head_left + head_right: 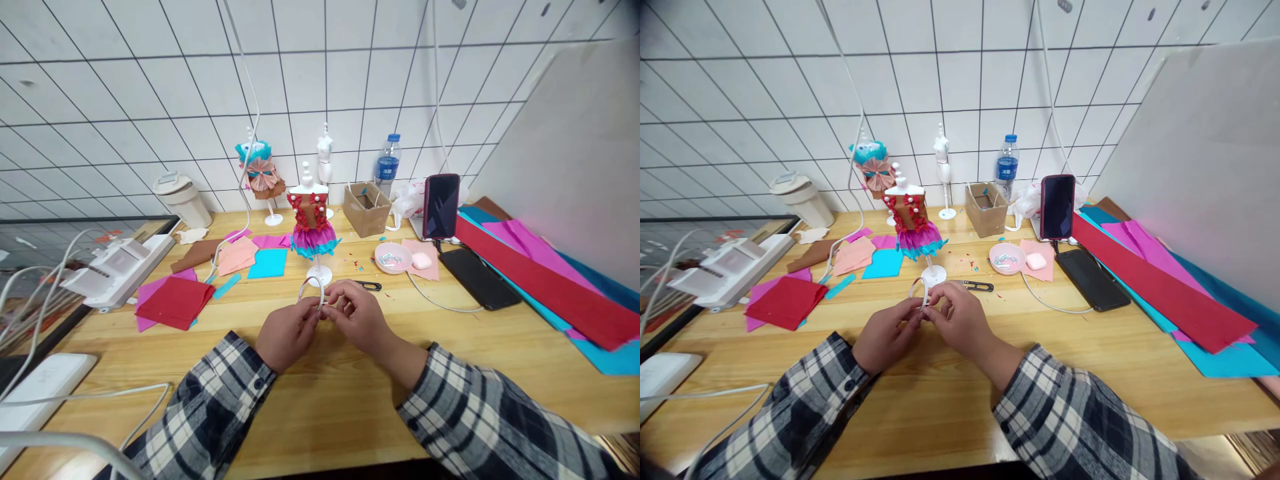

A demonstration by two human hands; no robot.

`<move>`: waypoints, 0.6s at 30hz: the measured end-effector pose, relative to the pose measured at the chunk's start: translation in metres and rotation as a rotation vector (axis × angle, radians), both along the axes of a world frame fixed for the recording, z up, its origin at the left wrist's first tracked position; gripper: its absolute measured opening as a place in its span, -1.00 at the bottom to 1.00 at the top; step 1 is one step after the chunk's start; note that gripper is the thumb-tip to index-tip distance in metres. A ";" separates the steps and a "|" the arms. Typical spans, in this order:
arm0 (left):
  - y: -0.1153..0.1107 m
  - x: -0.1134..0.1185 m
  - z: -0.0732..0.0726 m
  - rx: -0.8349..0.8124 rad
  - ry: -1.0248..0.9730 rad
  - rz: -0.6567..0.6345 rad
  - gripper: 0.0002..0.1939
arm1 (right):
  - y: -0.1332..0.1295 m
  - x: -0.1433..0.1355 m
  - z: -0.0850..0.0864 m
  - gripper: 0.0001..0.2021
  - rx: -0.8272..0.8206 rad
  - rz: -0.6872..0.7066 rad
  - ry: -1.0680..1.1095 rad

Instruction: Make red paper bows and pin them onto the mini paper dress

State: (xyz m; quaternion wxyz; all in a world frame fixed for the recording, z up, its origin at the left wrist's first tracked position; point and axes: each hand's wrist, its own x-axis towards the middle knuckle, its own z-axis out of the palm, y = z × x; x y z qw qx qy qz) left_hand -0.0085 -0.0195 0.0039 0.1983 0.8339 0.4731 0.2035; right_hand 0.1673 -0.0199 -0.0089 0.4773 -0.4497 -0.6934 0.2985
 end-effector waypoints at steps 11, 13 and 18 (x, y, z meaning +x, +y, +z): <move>-0.002 0.001 0.000 -0.077 -0.043 0.005 -0.77 | -0.002 0.004 0.002 -0.88 0.176 -0.066 -0.195; -0.002 0.001 0.002 -0.101 -0.068 0.017 -0.76 | -0.003 0.005 0.003 -0.89 0.199 -0.074 -0.224; 0.000 -0.002 0.005 -0.133 -0.115 0.003 -0.71 | -0.006 0.004 0.007 -0.89 0.217 -0.016 -0.310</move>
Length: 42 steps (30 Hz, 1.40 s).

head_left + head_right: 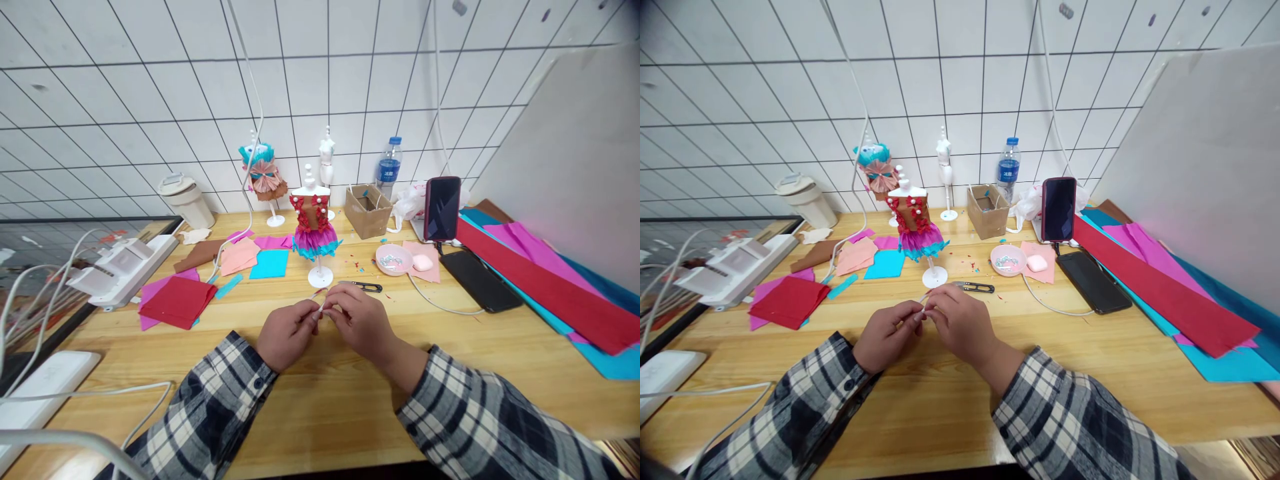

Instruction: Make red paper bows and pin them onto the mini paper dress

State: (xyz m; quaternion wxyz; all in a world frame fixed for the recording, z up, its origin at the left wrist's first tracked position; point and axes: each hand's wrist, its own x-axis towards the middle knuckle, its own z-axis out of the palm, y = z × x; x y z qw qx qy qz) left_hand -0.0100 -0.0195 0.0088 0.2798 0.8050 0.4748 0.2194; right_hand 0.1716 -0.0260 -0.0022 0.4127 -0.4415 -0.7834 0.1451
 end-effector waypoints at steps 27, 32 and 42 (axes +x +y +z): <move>0.040 -0.038 -0.011 0.385 0.240 0.272 -0.65 | 0.016 0.001 -0.011 -0.86 -0.492 -0.007 0.364; 0.019 -0.008 -0.006 0.177 0.050 -0.040 -0.60 | 0.015 -0.001 -0.009 -0.90 -0.474 0.004 0.283; 0.013 -0.001 -0.002 0.245 0.015 -0.180 -0.65 | 0.011 -0.003 -0.005 -0.89 -0.595 -0.005 0.339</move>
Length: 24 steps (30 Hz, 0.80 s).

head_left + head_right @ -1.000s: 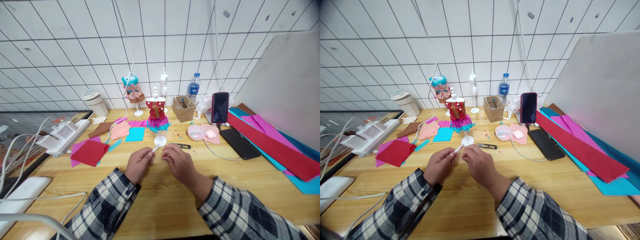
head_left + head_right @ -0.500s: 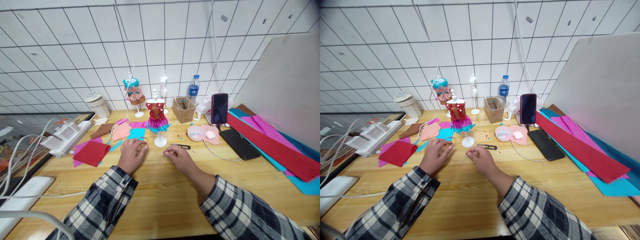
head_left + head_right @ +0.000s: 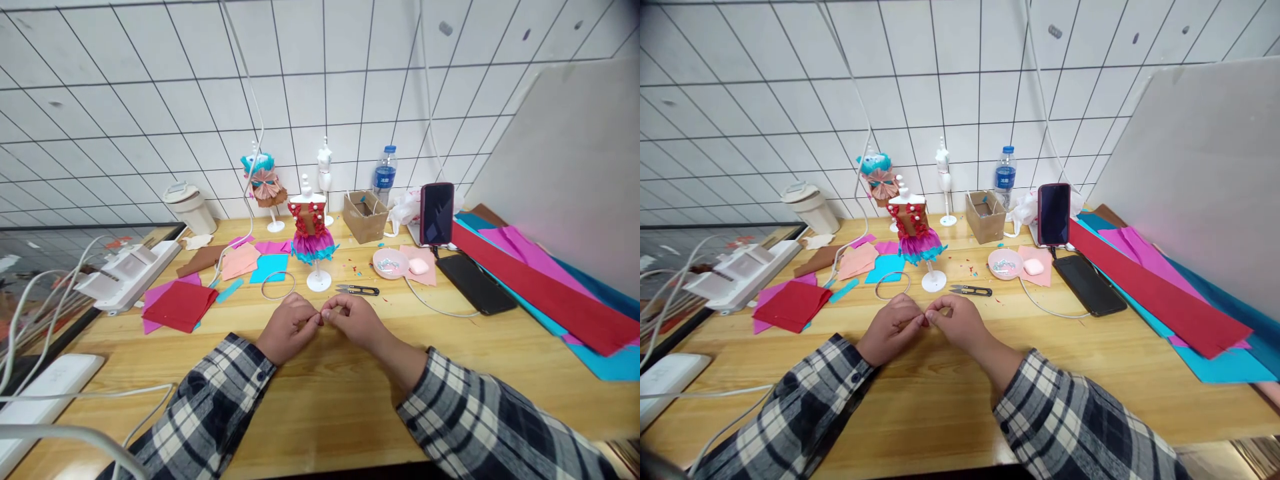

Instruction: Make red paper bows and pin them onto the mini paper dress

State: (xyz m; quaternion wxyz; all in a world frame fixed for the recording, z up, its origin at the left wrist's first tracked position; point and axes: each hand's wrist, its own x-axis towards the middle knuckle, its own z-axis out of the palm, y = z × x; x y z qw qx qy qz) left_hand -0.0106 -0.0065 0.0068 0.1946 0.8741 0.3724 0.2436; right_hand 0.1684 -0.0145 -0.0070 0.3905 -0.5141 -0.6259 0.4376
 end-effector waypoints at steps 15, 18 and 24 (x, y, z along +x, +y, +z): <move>-0.008 0.001 -0.005 -0.336 -0.314 0.039 -0.66 | -0.008 0.010 0.002 -0.85 0.593 0.002 -0.363; -0.008 0.001 -0.004 -0.326 -0.262 0.032 -0.64 | -0.008 0.011 0.002 -0.82 0.624 0.030 -0.462; -0.010 0.001 -0.002 -0.148 -0.031 -0.005 -0.68 | -0.012 0.011 0.007 -0.81 0.656 0.058 -0.606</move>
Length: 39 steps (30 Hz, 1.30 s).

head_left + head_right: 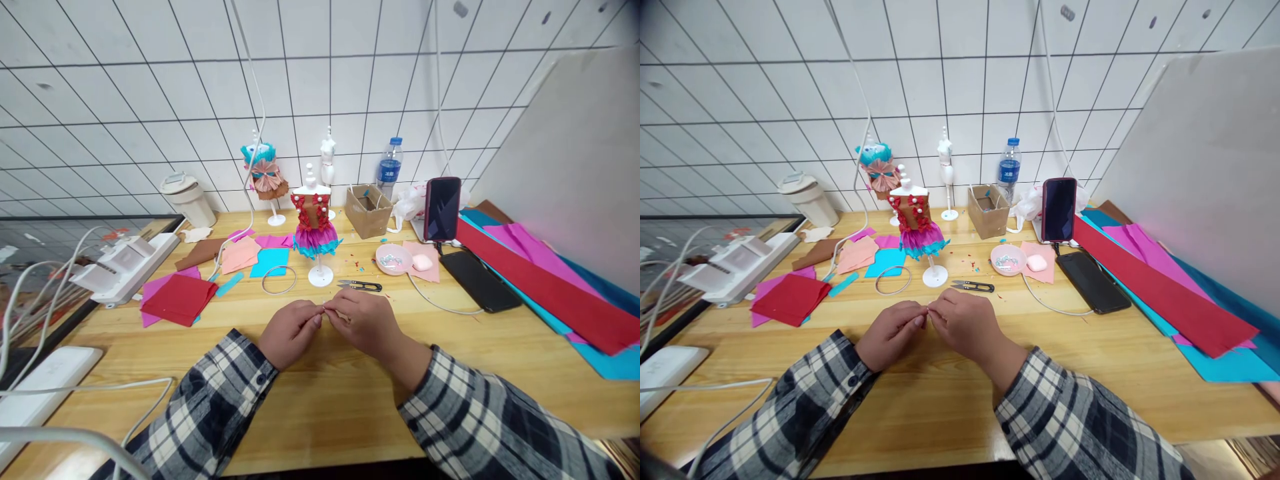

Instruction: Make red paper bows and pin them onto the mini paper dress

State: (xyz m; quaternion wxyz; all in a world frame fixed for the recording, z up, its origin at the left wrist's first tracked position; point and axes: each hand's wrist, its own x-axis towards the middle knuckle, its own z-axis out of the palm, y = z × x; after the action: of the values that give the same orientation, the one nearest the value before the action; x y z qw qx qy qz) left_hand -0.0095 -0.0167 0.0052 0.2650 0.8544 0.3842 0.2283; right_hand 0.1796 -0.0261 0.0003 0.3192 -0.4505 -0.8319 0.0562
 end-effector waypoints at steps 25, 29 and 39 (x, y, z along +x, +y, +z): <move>0.000 -0.002 -0.004 0.116 -0.022 0.142 -0.72 | -0.003 -0.009 -0.007 -0.87 -0.192 0.072 0.352; 0.001 0.000 -0.005 0.145 0.021 0.156 -0.72 | -0.001 -0.009 -0.009 -0.87 -0.201 0.068 0.350; -0.002 0.005 -0.004 0.203 0.020 0.145 -0.69 | 0.003 -0.015 -0.006 -0.95 -0.378 -0.055 0.477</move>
State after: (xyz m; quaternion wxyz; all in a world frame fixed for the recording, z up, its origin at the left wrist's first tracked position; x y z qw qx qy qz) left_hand -0.0042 -0.0188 0.0008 0.1560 0.8492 0.4224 0.2758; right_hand 0.1643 -0.0233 -0.0058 0.4173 -0.4984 -0.6958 0.3056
